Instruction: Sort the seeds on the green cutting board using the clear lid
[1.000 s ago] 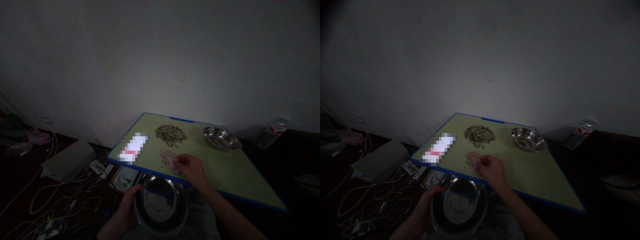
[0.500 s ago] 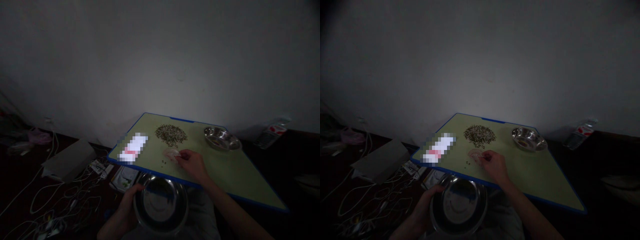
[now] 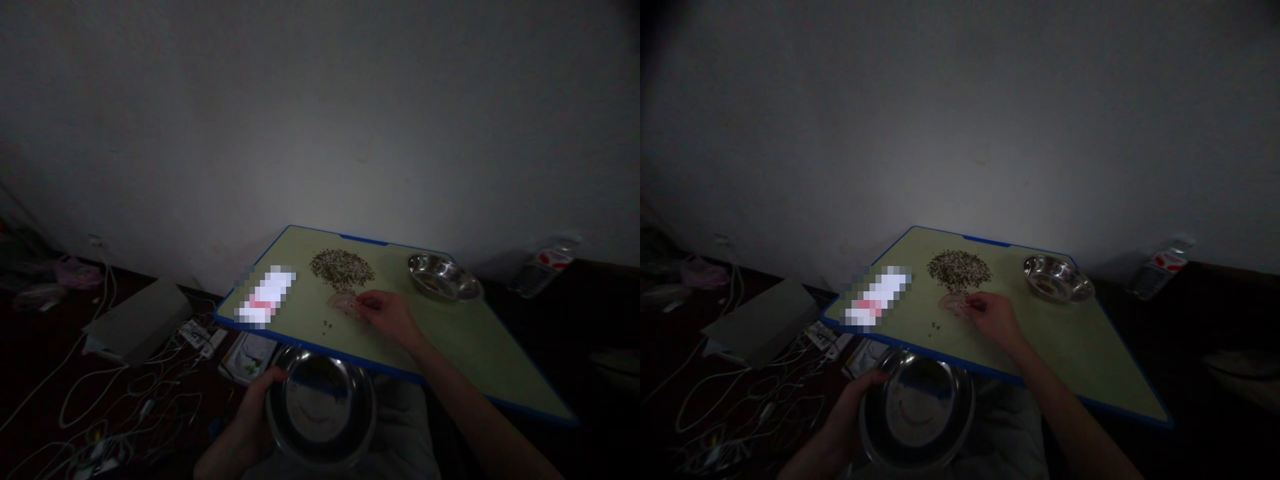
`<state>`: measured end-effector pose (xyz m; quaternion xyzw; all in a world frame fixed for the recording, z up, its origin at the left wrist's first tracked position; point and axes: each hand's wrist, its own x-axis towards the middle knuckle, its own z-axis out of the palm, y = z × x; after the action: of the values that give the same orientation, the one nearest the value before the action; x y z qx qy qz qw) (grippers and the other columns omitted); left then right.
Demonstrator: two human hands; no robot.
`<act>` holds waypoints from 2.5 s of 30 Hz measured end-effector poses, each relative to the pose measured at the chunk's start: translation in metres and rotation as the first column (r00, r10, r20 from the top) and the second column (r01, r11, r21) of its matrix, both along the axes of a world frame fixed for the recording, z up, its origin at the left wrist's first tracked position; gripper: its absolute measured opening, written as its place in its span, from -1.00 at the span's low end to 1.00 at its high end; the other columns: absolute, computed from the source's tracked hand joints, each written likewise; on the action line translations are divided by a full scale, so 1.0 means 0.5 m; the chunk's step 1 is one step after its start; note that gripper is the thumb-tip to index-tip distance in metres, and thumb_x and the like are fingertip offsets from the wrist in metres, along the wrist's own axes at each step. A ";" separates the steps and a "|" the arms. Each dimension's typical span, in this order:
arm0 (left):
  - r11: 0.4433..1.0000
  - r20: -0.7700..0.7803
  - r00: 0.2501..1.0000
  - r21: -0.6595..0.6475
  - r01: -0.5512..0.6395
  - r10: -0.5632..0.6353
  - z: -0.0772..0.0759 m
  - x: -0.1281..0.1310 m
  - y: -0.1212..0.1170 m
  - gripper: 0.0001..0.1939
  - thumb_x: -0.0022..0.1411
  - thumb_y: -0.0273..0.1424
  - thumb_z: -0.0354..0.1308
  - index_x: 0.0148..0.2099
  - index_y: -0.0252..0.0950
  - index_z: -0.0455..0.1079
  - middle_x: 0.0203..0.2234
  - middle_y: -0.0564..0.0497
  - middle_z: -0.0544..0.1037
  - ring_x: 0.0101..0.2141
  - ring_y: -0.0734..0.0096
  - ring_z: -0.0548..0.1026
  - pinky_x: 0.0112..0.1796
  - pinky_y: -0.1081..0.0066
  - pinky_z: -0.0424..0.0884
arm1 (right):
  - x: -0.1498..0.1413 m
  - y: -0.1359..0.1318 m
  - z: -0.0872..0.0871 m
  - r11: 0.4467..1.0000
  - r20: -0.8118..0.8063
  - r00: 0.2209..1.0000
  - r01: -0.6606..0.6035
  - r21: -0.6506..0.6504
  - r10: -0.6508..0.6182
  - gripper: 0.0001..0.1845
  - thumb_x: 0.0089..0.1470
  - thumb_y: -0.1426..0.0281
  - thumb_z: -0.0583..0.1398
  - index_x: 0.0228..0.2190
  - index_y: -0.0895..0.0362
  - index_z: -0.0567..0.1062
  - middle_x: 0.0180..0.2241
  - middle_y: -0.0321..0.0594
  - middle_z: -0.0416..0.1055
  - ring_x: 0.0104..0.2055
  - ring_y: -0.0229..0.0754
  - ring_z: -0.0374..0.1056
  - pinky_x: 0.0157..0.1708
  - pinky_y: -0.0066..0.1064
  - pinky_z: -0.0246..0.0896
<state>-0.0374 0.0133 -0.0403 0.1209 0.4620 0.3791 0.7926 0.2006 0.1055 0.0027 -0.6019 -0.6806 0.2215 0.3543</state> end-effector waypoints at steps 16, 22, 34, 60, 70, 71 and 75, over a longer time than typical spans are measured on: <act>0.999 0.034 0.999 0.017 -0.029 0.028 -0.011 -0.002 0.007 -0.79 -0.03 -0.40 0.06 -0.55 -0.43 0.43 -0.67 -0.10 0.56 -0.62 0.31 0.45 -0.44 0.35 0.34 | -0.047 -0.044 -0.003 0.956 -0.146 0.965 -0.241 -0.167 0.218 -0.78 -0.18 0.34 0.21 -0.43 0.20 0.51 -0.51 -0.19 0.48 -0.53 -0.24 0.36 -0.53 -0.45 0.25; 1.000 0.034 0.999 -0.016 -0.021 0.022 -0.009 -0.004 0.002 -0.80 -0.03 -0.40 0.07 -0.57 -0.42 0.41 -0.71 -0.07 0.53 -0.62 0.34 0.44 -0.49 0.39 0.32 | -0.049 -0.055 0.000 0.950 -0.165 0.953 -0.279 -0.140 0.256 -0.78 -0.21 0.32 0.23 -0.44 0.18 0.52 -0.45 -0.18 0.49 -0.44 -0.20 0.38 -0.43 -0.41 0.28; 1.000 -0.010 1.000 -0.006 -0.009 0.009 -0.004 -0.001 0.004 -0.77 -0.03 -0.37 0.06 -0.58 -0.42 0.42 -0.71 -0.08 0.54 -0.64 0.32 0.45 -0.48 0.38 0.35 | -0.013 -0.024 -0.010 0.954 -0.154 0.962 -0.250 -0.164 0.226 -0.75 -0.19 0.30 0.21 -0.43 0.20 0.50 -0.50 -0.18 0.47 -0.52 -0.24 0.35 -0.54 -0.46 0.24; 1.000 -0.009 1.000 -0.015 -0.009 0.009 -0.001 0.003 -0.002 -0.78 -0.04 -0.40 0.07 -0.61 -0.41 0.41 -0.73 -0.08 0.52 -0.62 0.34 0.45 -0.48 0.39 0.34 | 0.156 0.082 0.023 0.988 -0.042 0.995 -0.095 -0.119 0.090 -0.70 -0.22 0.27 0.21 -0.44 0.25 0.49 -0.61 -0.19 0.43 -0.60 -0.26 0.31 -0.61 -0.48 0.20; 1.000 -0.037 0.999 -0.002 -0.028 0.028 0.000 0.009 -0.003 -0.78 -0.04 -0.41 0.07 -0.62 -0.41 0.40 -0.75 -0.04 0.51 -0.66 0.38 0.42 -0.51 0.39 0.32 | 0.117 0.087 0.008 1.000 0.123 0.992 0.008 -0.016 -0.006 -0.71 -0.16 0.26 0.17 -0.45 0.23 0.49 -0.64 -0.21 0.44 -0.62 -0.25 0.33 -0.61 -0.49 0.17; 1.000 -0.036 0.999 0.001 -0.020 0.020 0.001 0.009 -0.003 -0.78 -0.03 -0.41 0.06 -0.61 -0.41 0.41 -0.74 -0.05 0.51 -0.66 0.37 0.42 -0.50 0.38 0.33 | 0.110 0.089 0.006 1.000 0.142 0.990 0.016 0.003 -0.016 -0.71 -0.16 0.25 0.17 -0.46 0.23 0.50 -0.63 -0.21 0.44 -0.60 -0.24 0.34 -0.60 -0.49 0.17; 1.000 -0.046 0.999 0.010 -0.025 0.026 0.006 0.010 -0.002 -0.78 -0.02 -0.42 0.04 -0.59 -0.41 0.41 -0.72 -0.08 0.53 -0.65 0.33 0.45 -0.49 0.37 0.33 | 0.080 0.093 0.005 0.999 0.190 0.982 0.015 0.029 -0.021 -0.72 -0.14 0.24 0.15 -0.46 0.20 0.50 -0.63 -0.24 0.44 -0.60 -0.25 0.34 -0.60 -0.50 0.14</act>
<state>-0.0324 0.0123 -0.0372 0.1275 0.4797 0.3886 0.7763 0.2407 0.1521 0.0053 -0.6214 -0.7088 0.1503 0.2981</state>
